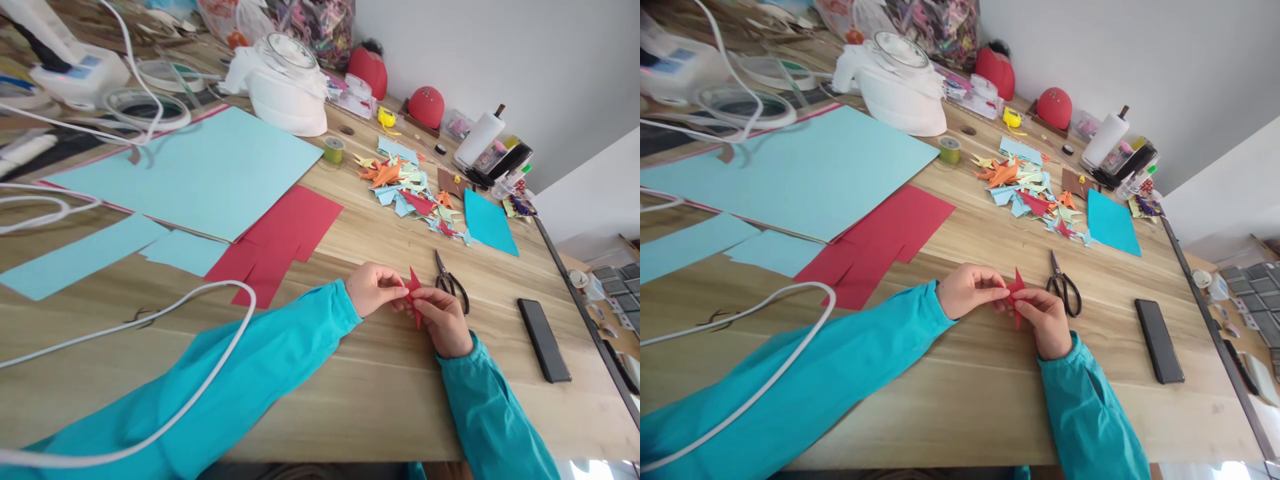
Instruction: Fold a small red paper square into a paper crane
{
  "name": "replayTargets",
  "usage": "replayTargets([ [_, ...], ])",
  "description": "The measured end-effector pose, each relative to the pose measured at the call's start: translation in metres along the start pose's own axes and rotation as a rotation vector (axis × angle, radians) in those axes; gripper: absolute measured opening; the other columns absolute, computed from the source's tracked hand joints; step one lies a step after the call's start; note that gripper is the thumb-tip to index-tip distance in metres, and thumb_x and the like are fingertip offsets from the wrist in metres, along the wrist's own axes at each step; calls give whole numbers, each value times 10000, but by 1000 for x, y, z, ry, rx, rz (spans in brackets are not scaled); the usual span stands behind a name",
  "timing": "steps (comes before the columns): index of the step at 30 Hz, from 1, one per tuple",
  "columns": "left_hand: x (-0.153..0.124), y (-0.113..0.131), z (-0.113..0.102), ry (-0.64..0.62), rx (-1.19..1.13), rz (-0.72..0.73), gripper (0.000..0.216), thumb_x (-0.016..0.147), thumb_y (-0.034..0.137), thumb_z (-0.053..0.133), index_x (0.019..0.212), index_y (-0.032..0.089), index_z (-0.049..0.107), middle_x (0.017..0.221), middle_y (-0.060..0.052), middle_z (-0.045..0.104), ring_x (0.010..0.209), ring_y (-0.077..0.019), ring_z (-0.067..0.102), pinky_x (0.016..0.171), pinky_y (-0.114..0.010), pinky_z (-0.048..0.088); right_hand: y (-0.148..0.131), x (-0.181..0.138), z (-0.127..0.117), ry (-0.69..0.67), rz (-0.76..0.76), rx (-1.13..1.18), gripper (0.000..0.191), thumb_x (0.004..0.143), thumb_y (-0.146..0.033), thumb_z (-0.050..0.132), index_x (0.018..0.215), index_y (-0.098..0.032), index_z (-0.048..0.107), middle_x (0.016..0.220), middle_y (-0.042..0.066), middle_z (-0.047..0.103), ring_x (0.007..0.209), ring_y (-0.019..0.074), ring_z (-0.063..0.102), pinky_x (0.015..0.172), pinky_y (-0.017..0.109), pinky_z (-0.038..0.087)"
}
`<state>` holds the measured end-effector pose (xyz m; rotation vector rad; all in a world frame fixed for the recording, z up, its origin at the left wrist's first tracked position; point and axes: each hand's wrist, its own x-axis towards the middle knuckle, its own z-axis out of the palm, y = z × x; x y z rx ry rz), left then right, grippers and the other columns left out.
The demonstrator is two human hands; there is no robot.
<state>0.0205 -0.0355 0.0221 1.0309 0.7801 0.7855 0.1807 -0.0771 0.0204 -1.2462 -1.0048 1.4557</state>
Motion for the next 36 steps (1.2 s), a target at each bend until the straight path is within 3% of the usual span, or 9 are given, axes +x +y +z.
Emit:
replayTargets([
  [10,-1,5,5,121,-20,-70,130,692,39,605,588,94,550,473,-26,624,428,-113,590,492,-234,498,4,1,-2,-20,6,3,174,615,-254,762,773,-195,721,726,29,731,615,137,644,609,267,510],
  [23,-4,8,7,169,63,-77,163,688,9,600,562,93,541,416,10,584,380,-87,559,416,-175,449,2,1,-1,-4,68,-10,206,572,-257,790,757,-185,736,705,32,728,581,111,627,552,211,488],
  [36,0,5,5,137,-43,-124,169,719,16,590,591,96,514,446,-10,604,369,-107,558,413,-219,474,7,3,-4,15,69,15,218,547,-235,805,749,-192,735,716,25,731,588,106,631,553,205,501],
])
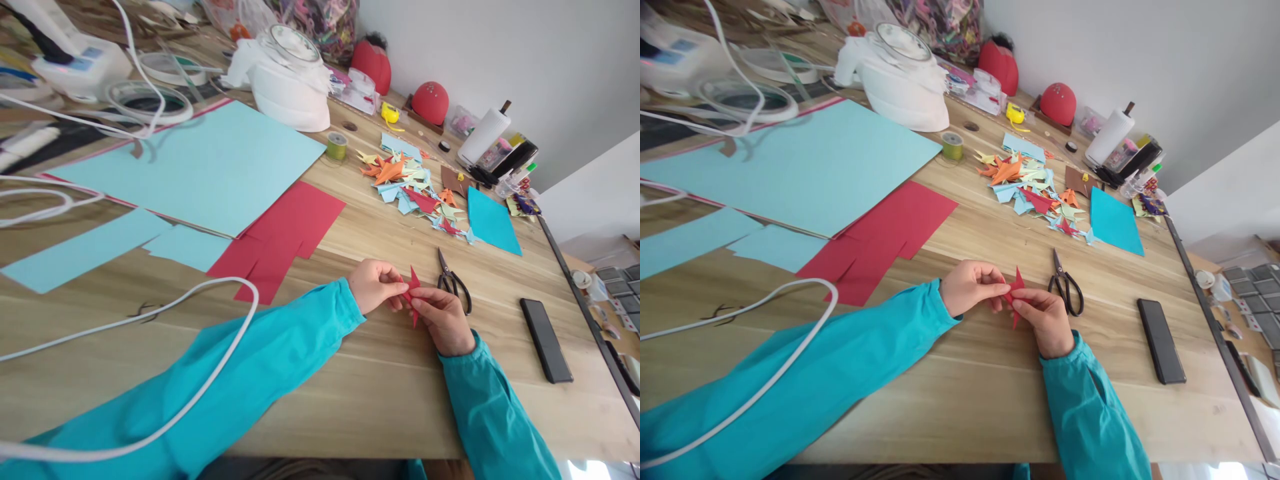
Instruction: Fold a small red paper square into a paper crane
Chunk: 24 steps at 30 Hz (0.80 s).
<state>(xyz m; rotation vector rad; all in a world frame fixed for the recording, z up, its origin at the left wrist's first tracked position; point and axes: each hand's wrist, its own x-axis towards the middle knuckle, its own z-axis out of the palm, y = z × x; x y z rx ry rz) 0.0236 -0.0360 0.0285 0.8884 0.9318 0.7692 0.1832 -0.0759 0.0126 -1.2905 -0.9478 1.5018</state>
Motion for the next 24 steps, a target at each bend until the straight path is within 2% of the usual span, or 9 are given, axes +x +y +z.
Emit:
replayTargets([
  [12,0,0,-1,-34,-39,-55,169,728,58,613,603,101,507,487,-35,633,367,-115,560,415,-235,476,-3,-1,2,9,16,-10,211,543,-235,803,738,-190,735,714,29,732,581,117,634,537,214,500],
  [21,2,-1,-1,-31,-71,-32,143,789,131,570,662,105,509,498,-26,629,381,-113,572,420,-228,482,-6,-4,8,62,18,26,211,517,-222,809,711,-183,733,666,27,722,527,106,608,500,211,478],
  [24,3,-3,-1,-39,-80,-6,181,718,138,657,664,116,485,505,-16,631,410,-124,591,434,-233,492,-7,-4,9,57,12,40,203,528,-215,802,715,-181,730,648,23,716,516,103,600,491,212,471],
])
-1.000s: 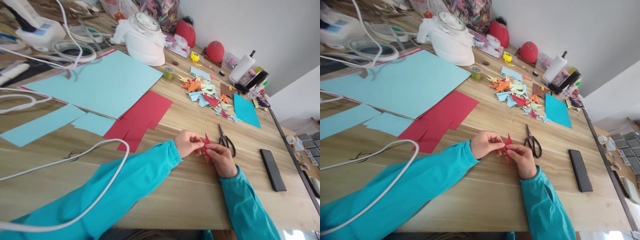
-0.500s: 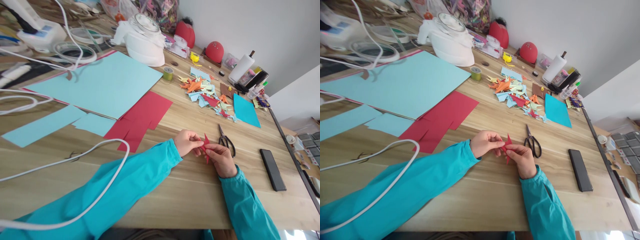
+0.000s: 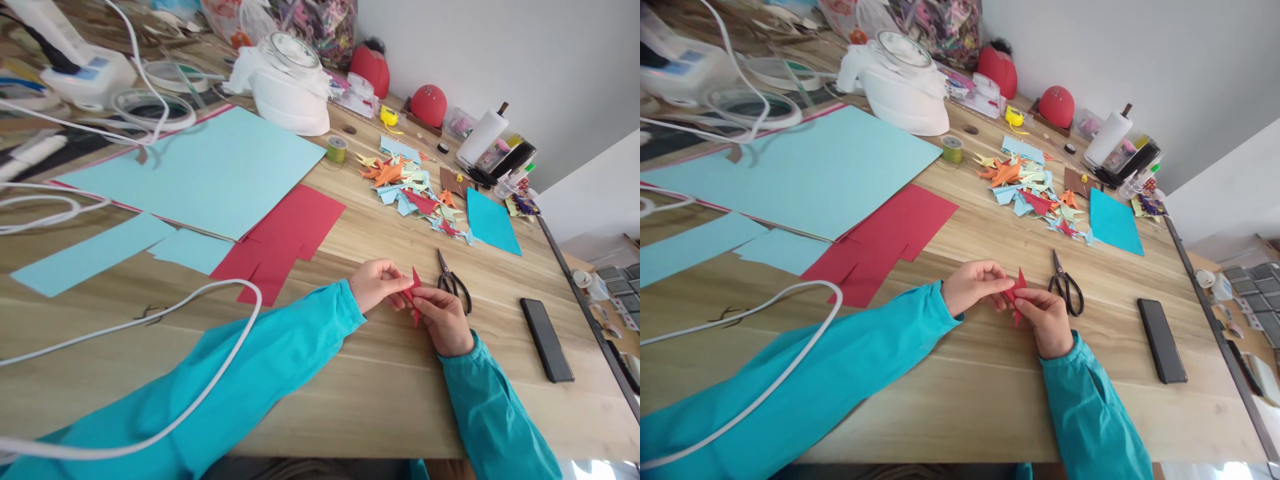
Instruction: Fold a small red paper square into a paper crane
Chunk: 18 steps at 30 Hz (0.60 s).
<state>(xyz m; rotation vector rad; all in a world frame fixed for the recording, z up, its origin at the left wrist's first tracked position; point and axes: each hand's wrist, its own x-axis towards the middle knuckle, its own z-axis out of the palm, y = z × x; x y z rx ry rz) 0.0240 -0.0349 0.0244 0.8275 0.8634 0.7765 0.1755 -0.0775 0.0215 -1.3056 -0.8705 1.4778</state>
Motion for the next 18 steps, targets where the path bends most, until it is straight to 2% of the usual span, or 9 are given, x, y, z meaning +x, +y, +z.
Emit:
replayTargets([
  [4,0,-4,-1,-20,25,59,255,613,71,723,656,118,476,475,2,617,410,-117,587,444,-227,495,0,1,0,-26,-16,-4,195,544,-213,794,725,-181,728,659,20,716,551,121,617,501,225,474],
  [9,0,-6,-1,1,47,87,225,631,53,693,661,120,481,477,7,617,397,-112,580,429,-215,482,1,1,-1,-63,-20,3,180,582,-237,778,747,-190,725,690,24,720,598,139,632,544,251,486],
  [18,-1,-2,1,43,82,90,205,646,8,651,658,117,477,457,24,591,391,-107,570,426,-213,471,2,1,-3,-111,-43,-2,183,615,-246,764,782,-194,709,665,18,708,571,118,608,513,225,456],
])
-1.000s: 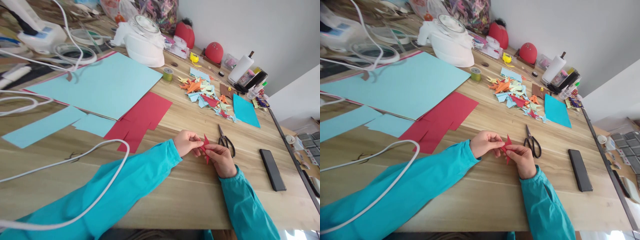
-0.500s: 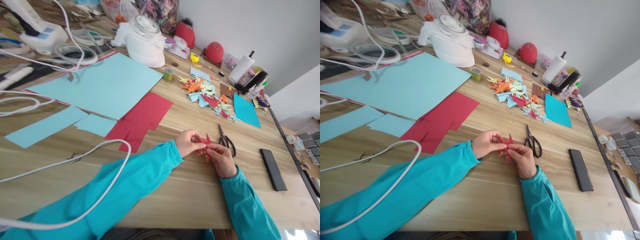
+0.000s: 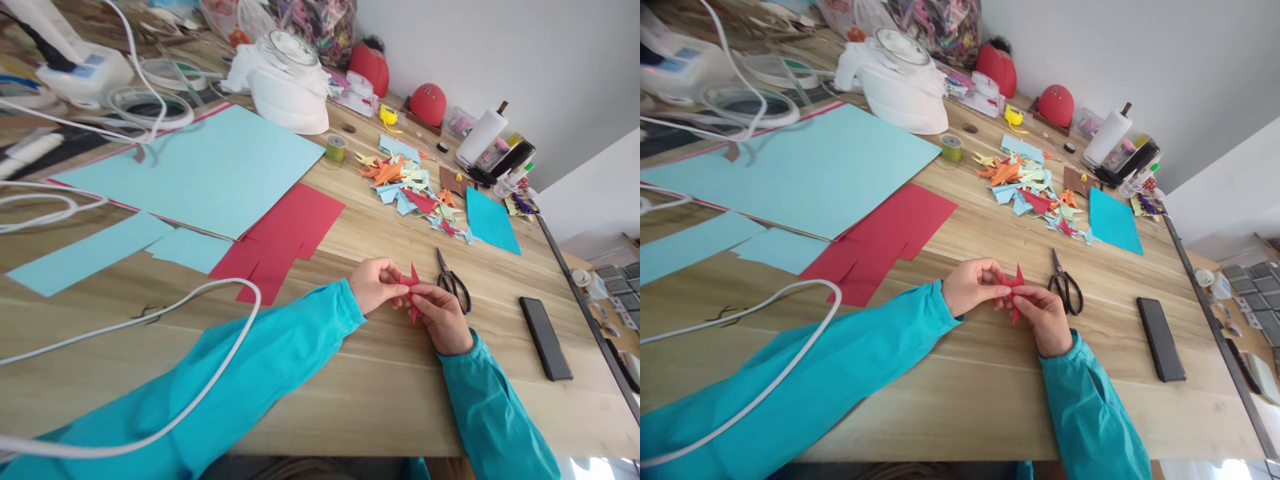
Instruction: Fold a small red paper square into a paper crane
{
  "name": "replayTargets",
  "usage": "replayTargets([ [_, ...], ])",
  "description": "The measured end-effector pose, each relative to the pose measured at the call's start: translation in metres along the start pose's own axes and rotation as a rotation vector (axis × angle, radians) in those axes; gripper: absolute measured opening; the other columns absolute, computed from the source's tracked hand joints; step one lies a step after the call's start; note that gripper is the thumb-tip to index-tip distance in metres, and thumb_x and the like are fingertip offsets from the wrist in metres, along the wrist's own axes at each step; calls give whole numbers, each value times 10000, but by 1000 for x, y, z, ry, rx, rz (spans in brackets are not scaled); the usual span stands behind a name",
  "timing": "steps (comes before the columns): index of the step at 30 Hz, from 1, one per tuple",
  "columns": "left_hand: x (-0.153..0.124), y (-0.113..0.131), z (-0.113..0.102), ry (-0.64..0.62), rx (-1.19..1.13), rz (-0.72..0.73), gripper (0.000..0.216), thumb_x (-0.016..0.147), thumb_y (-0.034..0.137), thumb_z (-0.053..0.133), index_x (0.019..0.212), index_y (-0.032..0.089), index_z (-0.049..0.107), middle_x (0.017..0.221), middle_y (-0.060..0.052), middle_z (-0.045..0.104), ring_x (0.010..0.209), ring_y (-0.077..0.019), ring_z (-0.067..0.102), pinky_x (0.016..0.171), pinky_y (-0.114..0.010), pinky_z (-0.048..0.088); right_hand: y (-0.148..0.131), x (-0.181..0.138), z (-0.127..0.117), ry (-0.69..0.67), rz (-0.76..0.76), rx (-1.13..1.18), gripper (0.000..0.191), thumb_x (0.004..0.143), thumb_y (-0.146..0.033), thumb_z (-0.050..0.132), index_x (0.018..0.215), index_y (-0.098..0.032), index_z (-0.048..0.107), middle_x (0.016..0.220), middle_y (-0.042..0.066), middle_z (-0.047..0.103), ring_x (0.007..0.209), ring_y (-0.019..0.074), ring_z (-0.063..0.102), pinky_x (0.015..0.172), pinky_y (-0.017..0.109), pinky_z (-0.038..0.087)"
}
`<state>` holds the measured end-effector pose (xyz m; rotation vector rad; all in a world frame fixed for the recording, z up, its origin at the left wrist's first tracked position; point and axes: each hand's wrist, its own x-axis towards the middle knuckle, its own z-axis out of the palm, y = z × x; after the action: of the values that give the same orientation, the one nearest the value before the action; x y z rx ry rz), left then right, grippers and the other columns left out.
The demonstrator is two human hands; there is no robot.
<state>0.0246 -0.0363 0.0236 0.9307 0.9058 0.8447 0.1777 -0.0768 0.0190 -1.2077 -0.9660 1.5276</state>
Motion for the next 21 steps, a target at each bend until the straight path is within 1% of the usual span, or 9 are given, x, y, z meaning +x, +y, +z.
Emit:
replayTargets([
  [5,1,-2,-1,-2,-3,-1,205,646,-1,647,669,114,478,480,21,600,394,-106,573,428,-215,476,2,1,-3,10,-2,-38,201,603,-237,772,783,-186,700,662,19,707,552,115,602,490,222,453],
  [8,1,-2,0,-5,-10,-10,213,645,-11,642,667,115,472,482,24,601,388,-103,570,421,-211,475,3,1,-4,25,-4,-62,214,583,-225,783,775,-182,701,668,20,708,569,123,614,504,229,469],
  [18,0,-3,-1,-12,-35,4,234,618,28,684,661,122,473,460,32,592,378,-102,567,408,-199,468,4,1,-4,22,-4,-64,200,606,-244,766,787,-184,704,672,28,714,547,132,618,458,231,471],
  [21,0,-2,-1,-4,-26,4,242,610,28,692,656,122,473,456,29,591,375,-103,565,406,-196,459,4,1,-3,28,-12,-69,203,601,-238,769,785,-180,706,679,29,717,550,137,624,470,243,488],
])
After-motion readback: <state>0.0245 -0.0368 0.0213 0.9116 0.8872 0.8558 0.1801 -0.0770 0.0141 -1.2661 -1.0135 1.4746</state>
